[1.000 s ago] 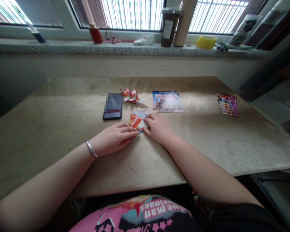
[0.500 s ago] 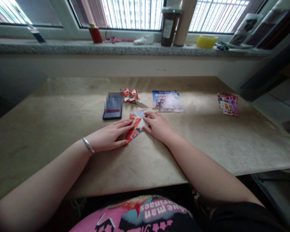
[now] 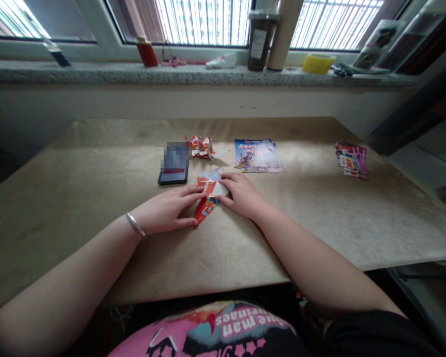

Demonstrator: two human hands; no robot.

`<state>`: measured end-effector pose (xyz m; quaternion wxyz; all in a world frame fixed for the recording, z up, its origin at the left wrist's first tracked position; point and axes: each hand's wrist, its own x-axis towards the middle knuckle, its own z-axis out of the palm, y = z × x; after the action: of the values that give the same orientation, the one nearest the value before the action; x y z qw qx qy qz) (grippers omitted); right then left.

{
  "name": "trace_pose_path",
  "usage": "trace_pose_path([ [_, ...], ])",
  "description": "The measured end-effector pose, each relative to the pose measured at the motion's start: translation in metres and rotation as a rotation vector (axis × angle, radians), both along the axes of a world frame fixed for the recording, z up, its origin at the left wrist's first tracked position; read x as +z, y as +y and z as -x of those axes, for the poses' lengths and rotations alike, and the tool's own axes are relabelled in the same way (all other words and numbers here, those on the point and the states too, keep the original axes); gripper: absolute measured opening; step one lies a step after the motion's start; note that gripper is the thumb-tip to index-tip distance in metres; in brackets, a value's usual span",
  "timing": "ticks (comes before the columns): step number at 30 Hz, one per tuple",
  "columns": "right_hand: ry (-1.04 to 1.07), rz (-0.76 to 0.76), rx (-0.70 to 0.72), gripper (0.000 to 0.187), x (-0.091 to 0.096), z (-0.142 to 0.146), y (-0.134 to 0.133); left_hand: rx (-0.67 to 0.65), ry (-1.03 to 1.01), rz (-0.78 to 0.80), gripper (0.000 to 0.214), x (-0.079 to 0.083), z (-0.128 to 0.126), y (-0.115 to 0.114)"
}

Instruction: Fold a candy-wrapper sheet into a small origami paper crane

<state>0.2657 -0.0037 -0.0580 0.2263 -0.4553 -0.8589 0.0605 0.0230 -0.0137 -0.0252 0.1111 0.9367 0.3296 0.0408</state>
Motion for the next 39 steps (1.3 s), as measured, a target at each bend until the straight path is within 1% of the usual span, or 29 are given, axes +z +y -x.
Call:
trace_pose_path([
  [5,0.089,0.044,0.021,0.034,0.002,-0.001,-0.001,0.006,-0.009,-0.003,0.06,-0.001,-0.001,0.0],
  [11,0.199,0.089,0.033,0.029,0.007,-0.002,-0.004,0.004,-0.02,-0.038,0.063,-0.003,-0.003,-0.002],
  [16,0.23,0.139,-0.017,0.028,0.013,-0.006,-0.005,0.007,0.015,-0.068,0.063,-0.002,-0.009,-0.008],
  [19,0.258,0.183,-0.06,0.023,0.017,-0.011,-0.006,0.037,0.028,-0.099,0.061,-0.002,-0.013,-0.014],
  [22,0.291,0.217,-0.067,0.02,0.02,-0.014,-0.005,0.069,0.05,-0.119,0.059,-0.002,-0.016,-0.019],
  [25,0.313,0.239,-0.065,0.021,0.021,-0.016,-0.004,0.086,0.067,-0.129,0.058,-0.002,-0.017,-0.022],
  [30,0.291,0.222,0.008,0.036,0.024,-0.02,-0.003,0.104,0.069,-0.128,0.058,-0.002,-0.015,-0.02],
  [31,0.277,0.222,0.017,0.036,0.024,-0.02,-0.003,0.104,0.065,-0.125,0.057,-0.002,-0.015,-0.018],
  [35,0.196,0.236,0.032,0.022,0.025,-0.024,-0.002,0.08,0.038,-0.097,0.051,-0.001,-0.012,-0.012],
  [39,0.153,0.2,0.124,0.011,0.02,-0.029,0.0,0.07,0.0,-0.066,0.045,0.001,-0.011,-0.008],
])
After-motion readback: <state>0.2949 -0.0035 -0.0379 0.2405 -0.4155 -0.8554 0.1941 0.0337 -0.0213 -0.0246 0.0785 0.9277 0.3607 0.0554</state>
